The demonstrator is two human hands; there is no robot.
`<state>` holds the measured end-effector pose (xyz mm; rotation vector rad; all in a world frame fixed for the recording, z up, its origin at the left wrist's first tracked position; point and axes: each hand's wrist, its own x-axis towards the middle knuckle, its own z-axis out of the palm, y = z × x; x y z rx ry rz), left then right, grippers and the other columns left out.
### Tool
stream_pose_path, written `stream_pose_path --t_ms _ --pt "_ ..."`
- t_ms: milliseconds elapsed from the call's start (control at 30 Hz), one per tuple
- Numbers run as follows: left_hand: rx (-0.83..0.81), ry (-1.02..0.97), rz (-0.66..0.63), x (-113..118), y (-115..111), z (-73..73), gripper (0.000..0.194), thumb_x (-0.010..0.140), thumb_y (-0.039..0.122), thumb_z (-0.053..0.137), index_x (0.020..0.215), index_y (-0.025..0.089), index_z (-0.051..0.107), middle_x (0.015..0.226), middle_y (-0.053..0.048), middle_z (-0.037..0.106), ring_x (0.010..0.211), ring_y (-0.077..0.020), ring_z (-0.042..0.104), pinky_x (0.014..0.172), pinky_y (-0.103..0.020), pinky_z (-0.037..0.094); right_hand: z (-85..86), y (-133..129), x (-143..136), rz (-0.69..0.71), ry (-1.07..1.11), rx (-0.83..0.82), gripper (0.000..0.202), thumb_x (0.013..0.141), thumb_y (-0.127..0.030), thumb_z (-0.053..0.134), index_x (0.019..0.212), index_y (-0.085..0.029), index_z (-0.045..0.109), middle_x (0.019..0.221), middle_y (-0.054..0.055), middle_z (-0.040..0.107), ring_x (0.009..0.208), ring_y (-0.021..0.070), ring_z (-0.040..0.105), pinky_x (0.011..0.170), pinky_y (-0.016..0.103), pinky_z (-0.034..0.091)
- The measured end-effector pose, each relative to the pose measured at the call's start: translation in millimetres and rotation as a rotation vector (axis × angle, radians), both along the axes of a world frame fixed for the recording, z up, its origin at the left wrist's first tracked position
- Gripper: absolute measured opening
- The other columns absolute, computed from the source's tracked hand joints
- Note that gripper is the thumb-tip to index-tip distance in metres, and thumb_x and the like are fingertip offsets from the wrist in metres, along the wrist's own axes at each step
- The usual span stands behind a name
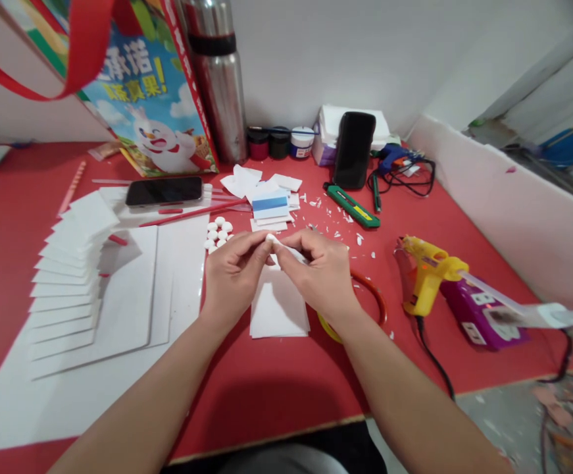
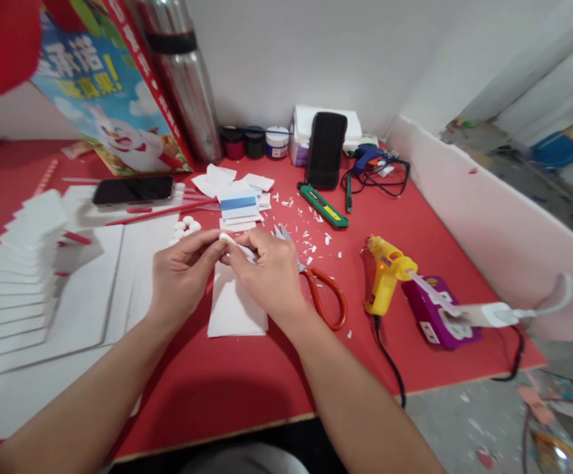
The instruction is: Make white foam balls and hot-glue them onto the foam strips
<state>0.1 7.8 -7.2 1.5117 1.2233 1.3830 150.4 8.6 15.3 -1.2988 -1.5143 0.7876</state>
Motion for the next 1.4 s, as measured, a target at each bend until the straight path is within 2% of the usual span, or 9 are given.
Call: stream_pose_path --t_ms 167,433,600,700,833,933,1067,1267,1400 --pt "0.184 0.156 0.048 1 -2 3.7 0.019 0.097 0.025 0.065 0.108 0.021 0.08 0.089 -0.004 0.076 0.078 -0.0167 0.068 0.079 -0.031 0.055 2.1 -6 -4 0.0 0.079 0.0 0.015 0.088 -0.025 0.071 0.074 -0.019 0.072 0.067 -0.001 0.069 0.061 0.0122 0.058 0.058 0.026 0.044" --pt "0.273 0.227 0.067 -2 -2 0.0 0.025 0.096 0.021 0.065 0.116 0.023 0.08 0.096 -0.005 0.078 0.081 -0.0164 0.07 0.079 -0.029 0.056 1.2 -5 -2 0.03 0.096 0.007 0.015 0.09 -0.026 0.069 0.078 -0.019 0.074 0.068 0.0 0.07 0.06 0.0129 0.061 0.058 0.026 0.047" --pt "0.323 0.328 0.029 0 -4 0.1 0.032 0.097 0.018 0.062 0.124 0.025 0.077 0.113 -0.007 0.08 0.097 -0.0189 0.074 0.086 -0.03 0.058 0.0 -3 2 -0.005 0.055 0.018 0.016 0.091 -0.026 0.069 0.078 -0.019 0.073 0.066 0.0 0.069 0.057 0.0125 0.06 0.056 0.026 0.046" --pt "0.242 0.228 -0.011 -3 -2 1.6 0.026 0.096 0.021 0.065 0.117 0.026 0.08 0.112 -0.006 0.081 0.1 -0.02 0.076 0.09 -0.032 0.059 -1.4 0 6 0.039 0.039 0.0 0.015 0.092 -0.027 0.068 0.082 -0.019 0.074 0.067 0.0 0.07 0.056 0.0121 0.059 0.055 0.026 0.045" --pt "-0.029 -0.048 -0.077 -9 6 2.9 0.013 0.087 0.028 0.077 0.097 0.024 0.084 0.093 -0.004 0.082 0.082 -0.02 0.076 0.08 -0.034 0.063 0.1 5 13 0.15 0.008 -0.024 0.013 0.091 -0.027 0.069 0.082 -0.019 0.074 0.066 -0.001 0.069 0.056 0.0113 0.058 0.055 0.025 0.044" --pt "-0.169 -0.214 -0.145 -13 12 3.4 0.011 0.077 0.029 0.087 0.084 0.021 0.084 0.084 -0.005 0.081 0.076 -0.02 0.075 0.076 -0.035 0.063 3.9 8 18 0.211 0.003 -0.029 0.013 0.091 -0.026 0.07 0.08 -0.018 0.074 0.064 -0.002 0.068 0.057 0.0106 0.057 0.056 0.024 0.043" --pt "-0.29 -0.284 -0.251 -17 15 4.0 0.012 0.074 0.028 0.089 0.083 0.02 0.085 0.077 -0.005 0.079 0.069 -0.0169 0.071 0.073 -0.032 0.061 6.8 9 23 0.306 0.069 -0.079 0.016 0.091 -0.028 0.07 0.08 -0.017 0.073 0.064 -0.002 0.067 0.052 0.0084 0.052 0.052 0.023 0.04" --pt "-0.297 -0.289 -0.257 -15 13 3.0 0.012 0.078 0.027 0.086 0.089 0.022 0.086 0.082 -0.005 0.082 0.073 -0.0169 0.073 0.076 -0.031 0.061 4.7 12 23 0.314 0.112 -0.11 0.015 0.091 -0.026 0.07 0.08 -0.016 0.072 0.064 -0.002 0.067 0.05 0.0071 0.05 0.049 0.021 0.038" --pt "-0.121 -0.188 -0.228 -12 10 2.7 0.012 0.084 0.023 0.081 0.095 0.024 0.086 0.087 -0.004 0.082 0.073 -0.0165 0.074 0.073 -0.03 0.061 2.5 11 21 0.268 0.03 -0.039 0.013 0.091 -0.021 0.068 0.081 -0.016 0.073 0.068 -0.001 0.07 0.056 0.009 0.057 0.054 0.022 0.042"
